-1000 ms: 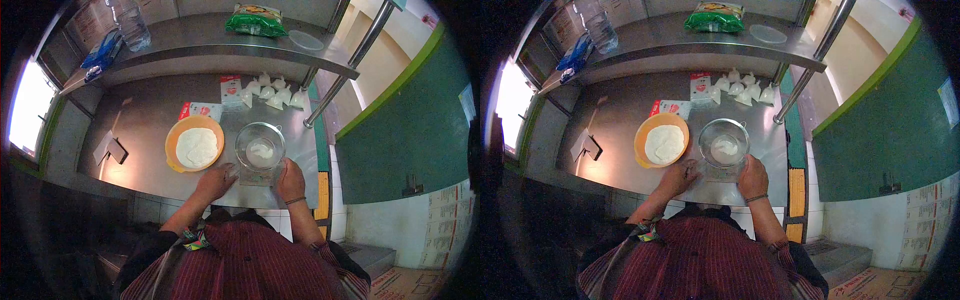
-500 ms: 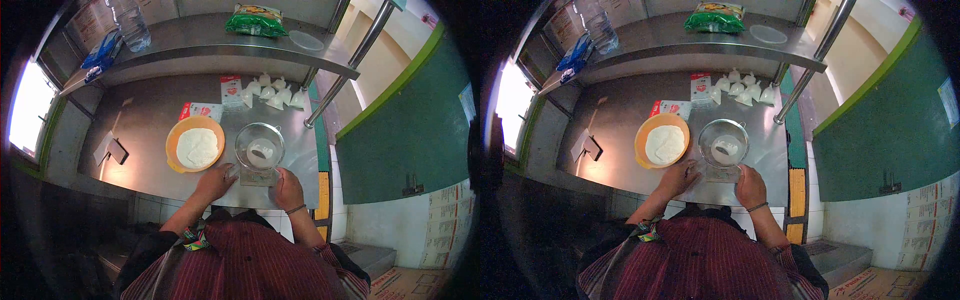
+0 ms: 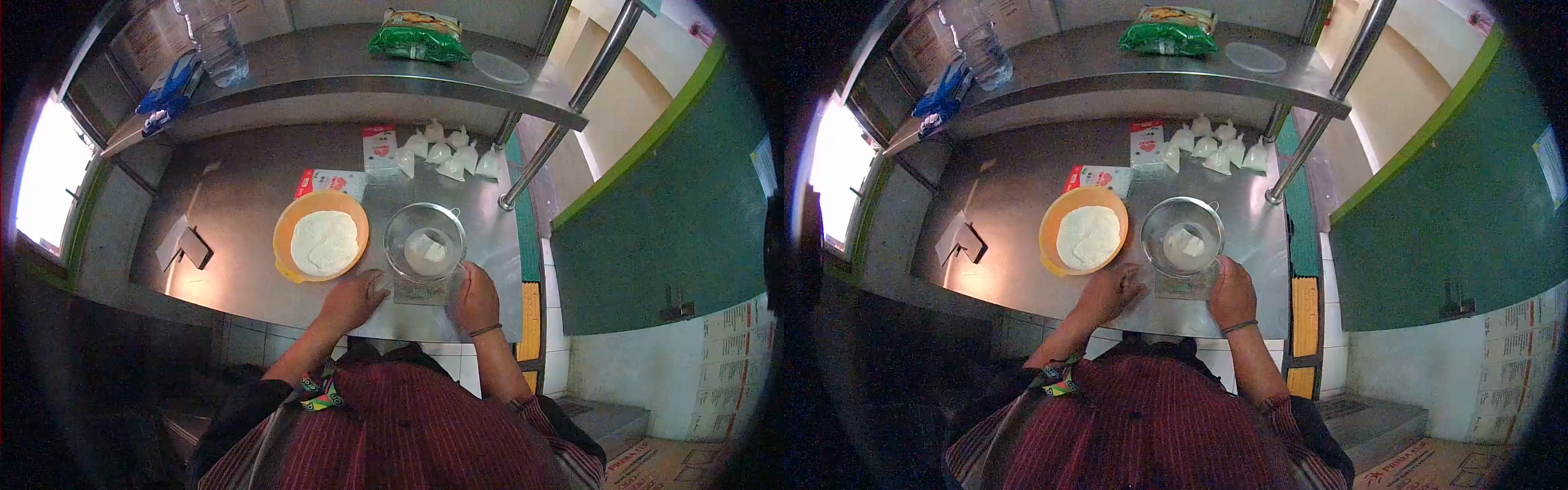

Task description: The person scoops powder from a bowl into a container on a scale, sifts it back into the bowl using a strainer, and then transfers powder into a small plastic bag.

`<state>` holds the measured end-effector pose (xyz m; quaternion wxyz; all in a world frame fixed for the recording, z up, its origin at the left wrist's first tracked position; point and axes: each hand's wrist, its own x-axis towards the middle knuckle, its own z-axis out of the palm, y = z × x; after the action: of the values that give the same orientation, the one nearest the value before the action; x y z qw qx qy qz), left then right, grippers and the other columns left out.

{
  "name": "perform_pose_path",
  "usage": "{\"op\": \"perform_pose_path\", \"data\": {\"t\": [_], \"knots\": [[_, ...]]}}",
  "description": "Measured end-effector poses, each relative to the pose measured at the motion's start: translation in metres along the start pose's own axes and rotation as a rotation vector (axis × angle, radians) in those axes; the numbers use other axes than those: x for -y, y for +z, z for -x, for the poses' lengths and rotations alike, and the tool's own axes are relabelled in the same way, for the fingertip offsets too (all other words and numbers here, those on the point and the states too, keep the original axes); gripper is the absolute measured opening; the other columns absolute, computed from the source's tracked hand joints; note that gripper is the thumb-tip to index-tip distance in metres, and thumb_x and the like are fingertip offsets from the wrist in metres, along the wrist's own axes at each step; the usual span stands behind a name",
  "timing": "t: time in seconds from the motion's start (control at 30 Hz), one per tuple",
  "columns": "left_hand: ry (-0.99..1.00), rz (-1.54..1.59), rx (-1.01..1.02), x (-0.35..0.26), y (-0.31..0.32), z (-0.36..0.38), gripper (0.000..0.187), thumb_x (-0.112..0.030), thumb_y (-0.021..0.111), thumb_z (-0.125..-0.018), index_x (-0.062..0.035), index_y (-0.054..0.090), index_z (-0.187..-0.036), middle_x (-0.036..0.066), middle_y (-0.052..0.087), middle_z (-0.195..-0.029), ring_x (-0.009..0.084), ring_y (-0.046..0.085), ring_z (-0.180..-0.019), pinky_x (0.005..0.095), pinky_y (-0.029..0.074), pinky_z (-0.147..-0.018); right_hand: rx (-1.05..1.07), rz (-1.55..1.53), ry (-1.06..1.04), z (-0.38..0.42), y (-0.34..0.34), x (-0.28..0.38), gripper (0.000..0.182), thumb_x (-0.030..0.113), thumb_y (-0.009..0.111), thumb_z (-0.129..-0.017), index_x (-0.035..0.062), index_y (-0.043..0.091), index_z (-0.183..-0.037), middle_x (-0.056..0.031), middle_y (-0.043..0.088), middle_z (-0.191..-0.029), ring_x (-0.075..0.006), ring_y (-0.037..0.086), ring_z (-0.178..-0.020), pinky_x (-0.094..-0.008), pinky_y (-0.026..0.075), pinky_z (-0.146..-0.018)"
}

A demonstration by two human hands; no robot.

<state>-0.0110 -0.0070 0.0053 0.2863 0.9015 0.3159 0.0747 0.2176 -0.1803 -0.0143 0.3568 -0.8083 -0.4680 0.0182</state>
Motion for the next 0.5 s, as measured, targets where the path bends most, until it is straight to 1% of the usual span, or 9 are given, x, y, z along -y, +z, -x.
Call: {"op": "perform_pose_path", "data": {"t": [0.07,0.2,0.23,0.3,0.37,0.4,0.47,0.5], "knots": [[-0.037,0.022,0.023,-0.002,-0.002,0.001,0.052,-0.039,0.070,-0.094,-0.0118,0.061,-0.137,0.018,0.073,-0.092,0.0389,0.071,-0.089,0.0498,0.056,-0.081,-0.020,-0.026,0.018,-0.002,-0.001,-0.001,0.031,0.013,0.046,-0.102,0.0003,0.059,-0.126,-0.0245,0.066,-0.114,-0.0432,0.063,-0.107,-0.0510,0.049,-0.097],[-0.032,0.016,0.012,-0.006,-0.004,0.003,0.051,-0.039,0.070,-0.094,-0.0123,0.061,-0.137,0.018,0.073,-0.093,0.0383,0.071,-0.092,0.0498,0.056,-0.082,-0.056,-0.043,0.036,-0.005,-0.003,0.000,0.030,0.013,0.046,-0.102,0.0000,0.059,-0.126,-0.0244,0.066,-0.114,-0.0434,0.062,-0.108,-0.0506,0.048,-0.097],[-0.052,0.021,0.035,-0.008,-0.006,0.003,0.051,-0.039,0.070,-0.094,-0.0122,0.061,-0.137,0.018,0.073,-0.094,0.0385,0.071,-0.093,0.0499,0.056,-0.082,-0.056,-0.043,0.036,-0.005,-0.003,-0.001,0.030,0.013,0.046,-0.102,0.0000,0.059,-0.126,-0.0244,0.066,-0.114,-0.0434,0.062,-0.108,-0.0506,0.048,-0.097],[-0.073,0.026,0.057,-0.007,-0.005,0.003,0.051,-0.039,0.070,-0.093,-0.0120,0.061,-0.136,0.018,0.073,-0.095,0.0388,0.071,-0.093,0.0500,0.056,-0.082,-0.041,0.027,0.014,-0.003,-0.001,-0.003,0.030,0.013,0.046,-0.103,-0.0013,0.059,-0.125,-0.0252,0.066,-0.114,-0.0433,0.063,-0.108,-0.0503,0.049,-0.097],[0.021,0.019,-0.013,-0.005,-0.002,0.002,0.052,-0.039,0.070,-0.093,-0.0109,0.061,-0.136,0.019,0.073,-0.100,0.0398,0.071,-0.095,0.0503,0.056,-0.084,-0.004,-0.003,0.022,-0.001,0.000,-0.004,0.029,0.012,0.046,-0.103,-0.0016,0.059,-0.125,-0.0253,0.067,-0.113,-0.0433,0.063,-0.107,-0.0503,0.049,-0.096],[0.021,0.020,-0.013,-0.008,-0.004,0.002,0.052,-0.039,0.070,-0.093,-0.0109,0.061,-0.136,0.019,0.073,-0.100,0.0398,0.071,-0.095,0.0503,0.056,-0.084,0.032,-0.033,0.032,0.000,0.000,-0.004,0.029,0.012,0.047,-0.103,-0.0018,0.059,-0.124,-0.0255,0.067,-0.112,-0.0433,0.064,-0.107,-0.0502,0.050,-0.096],[-0.099,-0.020,0.092,-0.016,-0.011,0.002,0.052,-0.040,0.070,-0.094,-0.0099,0.061,-0.136,0.020,0.073,-0.107,0.0407,0.070,-0.097,0.0507,0.056,-0.085,0.011,-0.036,0.006,0.004,0.003,-0.004,0.028,0.012,0.047,-0.103,-0.0016,0.060,-0.124,-0.0254,0.067,-0.111,-0.0435,0.064,-0.106,-0.0503,0.050,-0.096],[-0.098,-0.019,0.093,-0.014,-0.009,0.002,0.052,-0.040,0.070,-0.094,-0.0099,0.061,-0.136,0.020,0.073,-0.107,0.0407,0.070,-0.097,0.0507,0.056,-0.085,-0.010,-0.040,-0.021,0.006,0.004,-0.004,0.028,0.012,0.047,-0.103,-0.0013,0.060,-0.123,-0.0253,0.067,-0.111,-0.0436,0.064,-0.106,-0.0504,0.050,-0.095]]}}
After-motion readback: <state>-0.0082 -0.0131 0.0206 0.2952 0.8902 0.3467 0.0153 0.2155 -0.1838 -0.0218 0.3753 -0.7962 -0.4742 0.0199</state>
